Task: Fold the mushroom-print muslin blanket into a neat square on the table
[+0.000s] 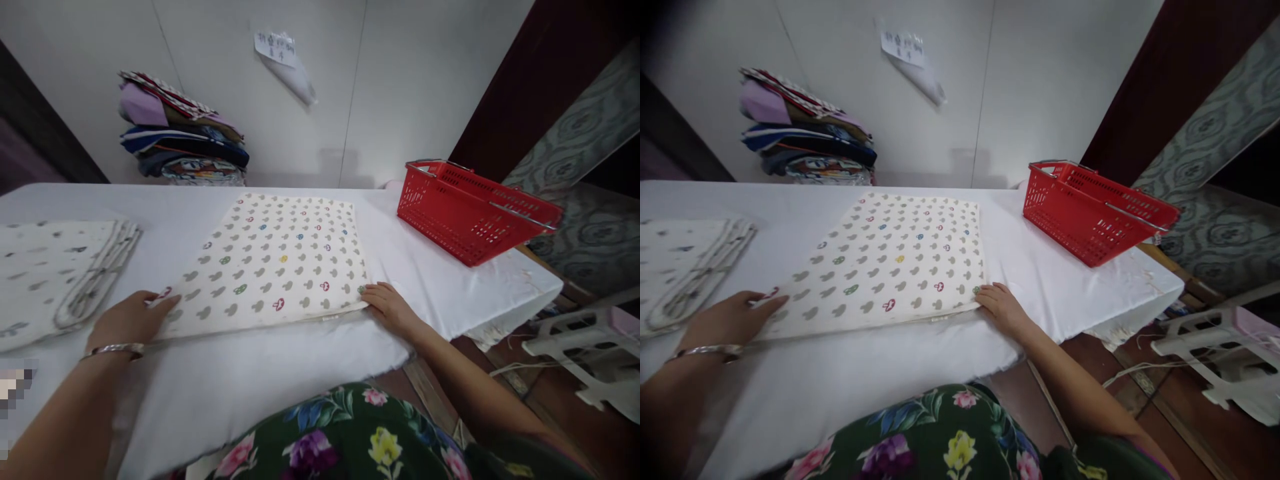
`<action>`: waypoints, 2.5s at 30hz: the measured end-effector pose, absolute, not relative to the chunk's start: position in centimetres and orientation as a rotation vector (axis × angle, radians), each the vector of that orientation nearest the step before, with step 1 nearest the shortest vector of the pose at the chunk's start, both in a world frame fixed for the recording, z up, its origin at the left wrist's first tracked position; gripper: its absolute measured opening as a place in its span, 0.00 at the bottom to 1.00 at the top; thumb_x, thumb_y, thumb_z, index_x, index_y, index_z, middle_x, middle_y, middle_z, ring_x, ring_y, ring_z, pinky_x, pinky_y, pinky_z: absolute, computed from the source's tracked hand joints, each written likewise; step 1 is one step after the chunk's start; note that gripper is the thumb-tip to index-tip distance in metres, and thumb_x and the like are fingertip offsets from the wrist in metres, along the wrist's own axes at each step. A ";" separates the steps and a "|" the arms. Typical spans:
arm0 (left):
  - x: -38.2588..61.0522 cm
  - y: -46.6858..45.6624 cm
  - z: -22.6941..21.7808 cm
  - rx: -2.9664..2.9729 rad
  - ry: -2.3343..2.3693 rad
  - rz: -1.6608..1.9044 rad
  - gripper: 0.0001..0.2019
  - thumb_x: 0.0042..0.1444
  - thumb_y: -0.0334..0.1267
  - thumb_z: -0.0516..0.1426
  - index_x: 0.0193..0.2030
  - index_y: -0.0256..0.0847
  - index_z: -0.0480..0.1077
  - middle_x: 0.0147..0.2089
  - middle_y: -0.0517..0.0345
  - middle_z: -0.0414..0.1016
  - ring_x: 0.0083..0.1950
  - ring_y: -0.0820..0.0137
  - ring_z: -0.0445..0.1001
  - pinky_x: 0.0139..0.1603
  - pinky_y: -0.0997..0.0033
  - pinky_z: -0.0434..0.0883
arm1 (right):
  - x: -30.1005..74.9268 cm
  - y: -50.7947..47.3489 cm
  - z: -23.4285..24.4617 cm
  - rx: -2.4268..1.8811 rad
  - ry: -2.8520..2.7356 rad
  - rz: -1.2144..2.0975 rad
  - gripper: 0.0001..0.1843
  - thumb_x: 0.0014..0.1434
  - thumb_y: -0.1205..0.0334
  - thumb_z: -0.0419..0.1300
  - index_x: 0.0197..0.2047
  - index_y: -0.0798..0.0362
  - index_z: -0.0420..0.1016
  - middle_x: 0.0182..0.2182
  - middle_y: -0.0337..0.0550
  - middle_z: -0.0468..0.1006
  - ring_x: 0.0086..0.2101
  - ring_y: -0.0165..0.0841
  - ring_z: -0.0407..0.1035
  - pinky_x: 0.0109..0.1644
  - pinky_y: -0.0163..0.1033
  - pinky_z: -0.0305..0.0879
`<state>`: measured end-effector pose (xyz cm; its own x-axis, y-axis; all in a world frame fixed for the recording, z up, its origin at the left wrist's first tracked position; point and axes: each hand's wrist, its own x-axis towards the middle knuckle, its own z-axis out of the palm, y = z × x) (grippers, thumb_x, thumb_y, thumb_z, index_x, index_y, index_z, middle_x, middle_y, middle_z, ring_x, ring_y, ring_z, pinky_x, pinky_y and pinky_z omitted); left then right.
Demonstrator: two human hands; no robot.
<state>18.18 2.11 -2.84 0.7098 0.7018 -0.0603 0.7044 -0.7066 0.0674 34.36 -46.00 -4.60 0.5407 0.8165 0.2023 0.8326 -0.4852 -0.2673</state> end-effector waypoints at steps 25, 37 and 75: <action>27.4 -26.4 -2.2 2.752 -0.296 -0.014 0.11 0.55 0.45 0.52 0.39 0.41 0.68 0.42 0.54 0.72 0.44 0.64 0.69 0.41 0.66 0.64 | 33.1 -45.3 -5.0 -1.923 -0.122 0.396 0.18 0.53 0.58 0.56 0.47 0.51 0.62 0.27 0.36 0.74 0.16 0.26 0.65 0.16 0.31 0.60; 28.0 -26.3 -2.6 2.657 -0.057 -0.099 0.12 0.59 0.43 0.47 0.34 0.42 0.68 0.34 0.57 0.75 0.37 0.67 0.72 0.34 0.71 0.61 | 32.9 -43.2 -3.7 -1.591 0.046 0.699 0.17 0.53 0.51 0.60 0.37 0.54 0.64 0.28 0.42 0.75 0.21 0.29 0.72 0.19 0.31 0.67; 27.5 -27.3 -2.5 2.578 -0.273 0.029 0.11 0.59 0.40 0.48 0.34 0.42 0.71 0.35 0.58 0.72 0.37 0.70 0.69 0.35 0.72 0.60 | 31.9 -43.3 -3.5 -1.416 -0.017 0.705 0.08 0.47 0.63 0.58 0.32 0.54 0.64 0.18 0.36 0.73 0.15 0.24 0.65 0.15 0.26 0.57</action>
